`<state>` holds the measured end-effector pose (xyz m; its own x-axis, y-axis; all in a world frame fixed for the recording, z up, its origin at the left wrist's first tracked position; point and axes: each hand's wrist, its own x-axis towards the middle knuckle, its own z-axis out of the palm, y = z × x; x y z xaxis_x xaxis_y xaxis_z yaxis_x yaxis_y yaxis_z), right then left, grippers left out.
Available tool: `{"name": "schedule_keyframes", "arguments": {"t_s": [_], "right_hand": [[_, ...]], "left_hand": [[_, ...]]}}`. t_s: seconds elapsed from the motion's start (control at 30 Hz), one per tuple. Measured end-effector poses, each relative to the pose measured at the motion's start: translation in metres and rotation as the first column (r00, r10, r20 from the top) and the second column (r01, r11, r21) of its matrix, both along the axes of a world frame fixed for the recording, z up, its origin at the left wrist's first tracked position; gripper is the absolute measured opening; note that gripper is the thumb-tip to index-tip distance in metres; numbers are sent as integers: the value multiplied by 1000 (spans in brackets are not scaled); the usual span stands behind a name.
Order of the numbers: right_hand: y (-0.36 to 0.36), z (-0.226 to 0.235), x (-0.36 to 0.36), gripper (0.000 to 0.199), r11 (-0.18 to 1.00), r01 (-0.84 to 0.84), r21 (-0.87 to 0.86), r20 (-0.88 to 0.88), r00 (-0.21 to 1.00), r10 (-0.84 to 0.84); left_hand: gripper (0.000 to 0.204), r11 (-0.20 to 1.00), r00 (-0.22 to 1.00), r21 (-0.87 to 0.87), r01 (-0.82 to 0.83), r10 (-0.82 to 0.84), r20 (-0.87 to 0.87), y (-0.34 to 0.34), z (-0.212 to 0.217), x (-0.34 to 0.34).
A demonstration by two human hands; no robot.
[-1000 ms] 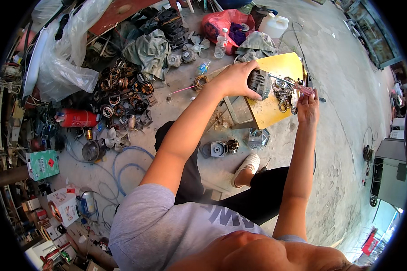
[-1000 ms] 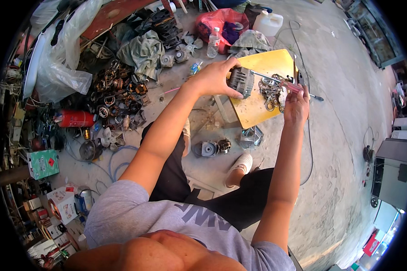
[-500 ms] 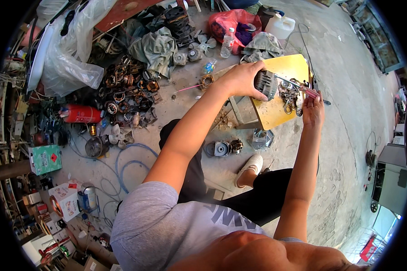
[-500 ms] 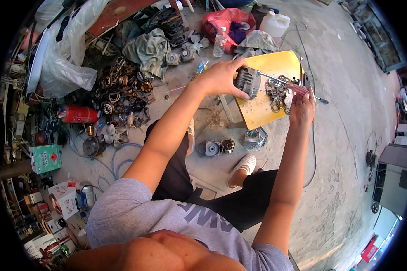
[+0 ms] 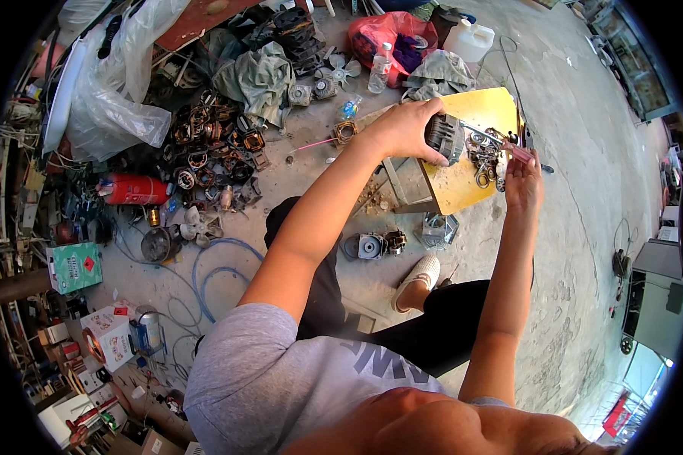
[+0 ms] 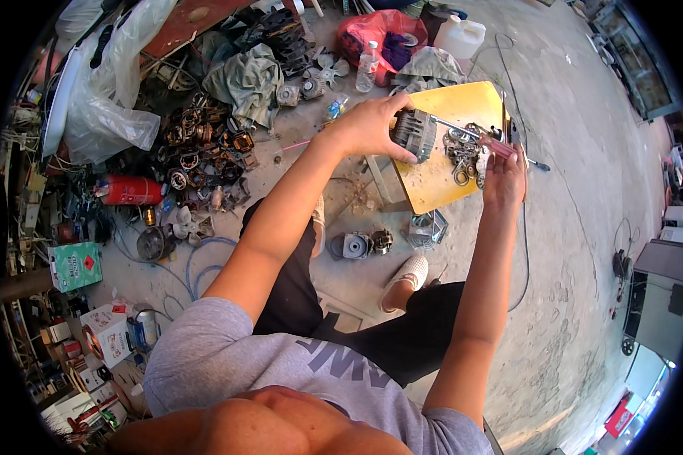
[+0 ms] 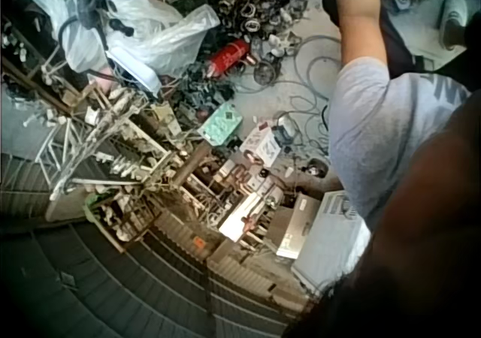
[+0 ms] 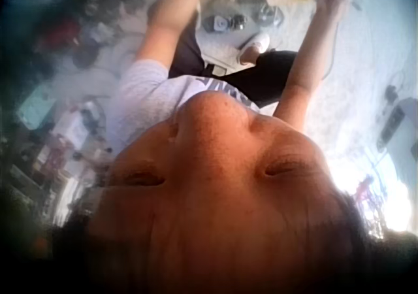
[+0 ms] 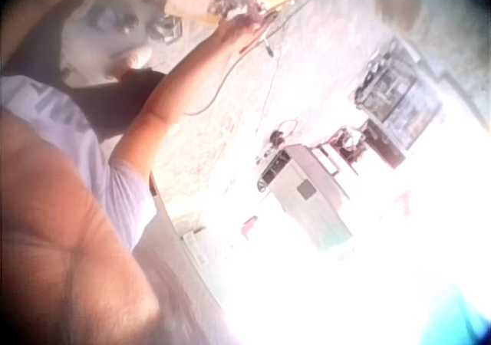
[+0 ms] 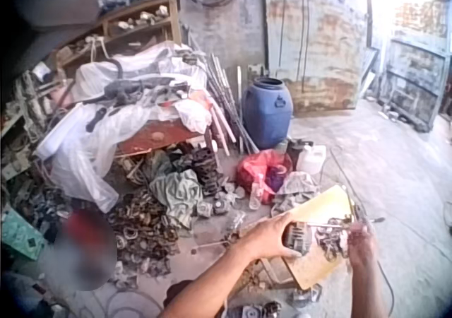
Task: The person disassembles a mechanical alternator by using a screwdriver and pliers to remove a bolt and pry open the metal housing.
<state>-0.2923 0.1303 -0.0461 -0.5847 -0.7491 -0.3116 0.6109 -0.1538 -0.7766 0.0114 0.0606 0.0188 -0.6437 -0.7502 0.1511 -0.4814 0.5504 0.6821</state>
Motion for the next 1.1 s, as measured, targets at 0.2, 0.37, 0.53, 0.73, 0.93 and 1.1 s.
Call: {"name": "schedule_keyframes", "arguments": {"t_s": [0.2, 0.37, 0.53, 0.73, 0.93, 1.1], "right_hand": [[0, 21, 17, 35, 995, 34, 91, -28, 999, -32], [-2, -6, -3, 39, 1000, -29, 3, -45, 999, 30], [2, 30, 29, 29, 980, 57, 188, 3, 998, -59], [-3, -7, 2, 34, 999, 35, -24, -32, 999, -36], [0, -2, 4, 42, 1000, -16, -23, -14, 1000, 16], [1, 29, 22, 36, 991, 56, 123, -18, 998, -54]], "left_hand": [[89, 1000, 1000, -2, -3, 3, -7, -1, -3, 1], [89, 999, 1000, 35, -2, 2, -1, 0, 1, -1], [90, 999, 1000, 46, -6, 6, -9, 0, -3, 1], [90, 999, 1000, 48, 4, -4, -3, -1, 0, 0], [90, 1000, 1000, 13, -4, 4, -12, -1, -5, 1], [89, 1000, 1000, 28, -15, 15, -9, 1, -3, 1]]}}
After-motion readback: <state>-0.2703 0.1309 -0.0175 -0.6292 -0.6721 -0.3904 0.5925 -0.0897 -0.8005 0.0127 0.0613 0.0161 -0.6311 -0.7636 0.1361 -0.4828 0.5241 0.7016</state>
